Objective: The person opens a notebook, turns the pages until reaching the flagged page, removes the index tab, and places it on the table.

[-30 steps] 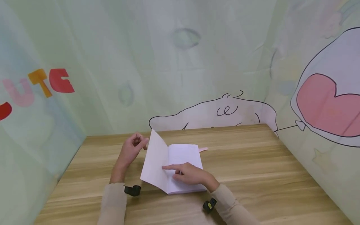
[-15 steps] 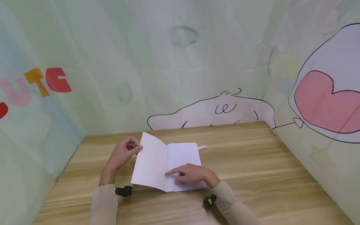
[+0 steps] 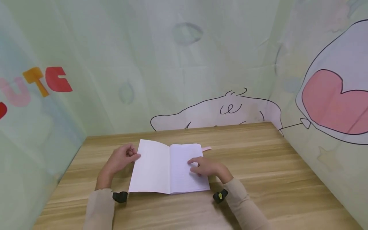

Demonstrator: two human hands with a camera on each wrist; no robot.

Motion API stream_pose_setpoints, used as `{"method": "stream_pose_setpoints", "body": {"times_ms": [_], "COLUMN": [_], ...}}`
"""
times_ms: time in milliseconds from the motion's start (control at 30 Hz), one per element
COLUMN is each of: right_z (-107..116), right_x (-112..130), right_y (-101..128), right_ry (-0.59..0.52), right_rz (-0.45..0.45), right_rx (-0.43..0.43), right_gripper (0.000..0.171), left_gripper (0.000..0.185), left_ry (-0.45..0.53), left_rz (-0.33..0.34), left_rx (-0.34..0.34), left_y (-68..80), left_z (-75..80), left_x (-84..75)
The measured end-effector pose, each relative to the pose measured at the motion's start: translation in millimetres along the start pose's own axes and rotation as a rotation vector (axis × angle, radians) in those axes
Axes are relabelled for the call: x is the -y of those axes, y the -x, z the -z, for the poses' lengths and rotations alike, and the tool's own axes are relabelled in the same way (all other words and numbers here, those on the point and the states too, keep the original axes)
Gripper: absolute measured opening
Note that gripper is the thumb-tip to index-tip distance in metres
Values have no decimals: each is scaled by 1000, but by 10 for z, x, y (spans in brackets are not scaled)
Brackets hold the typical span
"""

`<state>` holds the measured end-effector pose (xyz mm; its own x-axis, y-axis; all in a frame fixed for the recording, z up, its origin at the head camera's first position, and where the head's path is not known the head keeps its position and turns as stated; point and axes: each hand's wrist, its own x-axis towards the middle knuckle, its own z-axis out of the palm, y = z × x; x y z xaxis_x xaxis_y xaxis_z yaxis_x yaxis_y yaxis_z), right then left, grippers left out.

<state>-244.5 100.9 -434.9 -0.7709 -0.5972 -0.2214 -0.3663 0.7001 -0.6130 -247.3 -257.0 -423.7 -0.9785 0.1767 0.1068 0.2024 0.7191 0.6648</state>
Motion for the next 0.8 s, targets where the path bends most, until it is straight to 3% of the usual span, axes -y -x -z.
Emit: {"method": "stream_pose_setpoints", "body": {"times_ms": [200,400,633,800], "right_z": [93,92,155,238], "right_x": [-63,-96,-109,-138], "right_y": [52,32,56,64], "right_ry": [-1,18,-54,-98], "right_rz": [-175,-202,-253,-300], "right_rx": [-119,-161,-237,-300], "right_gripper": [53,62,60,49], "left_gripper": [22,23,28,34], "left_ry": [-46,-16,61,75], "left_rz": [-2,25,31,56], "left_rx": [22,53,135,178], "left_y": [-25,10,10,-12], "left_z": [-55,-116,-213,-282], "left_x": [34,98,95,70]}}
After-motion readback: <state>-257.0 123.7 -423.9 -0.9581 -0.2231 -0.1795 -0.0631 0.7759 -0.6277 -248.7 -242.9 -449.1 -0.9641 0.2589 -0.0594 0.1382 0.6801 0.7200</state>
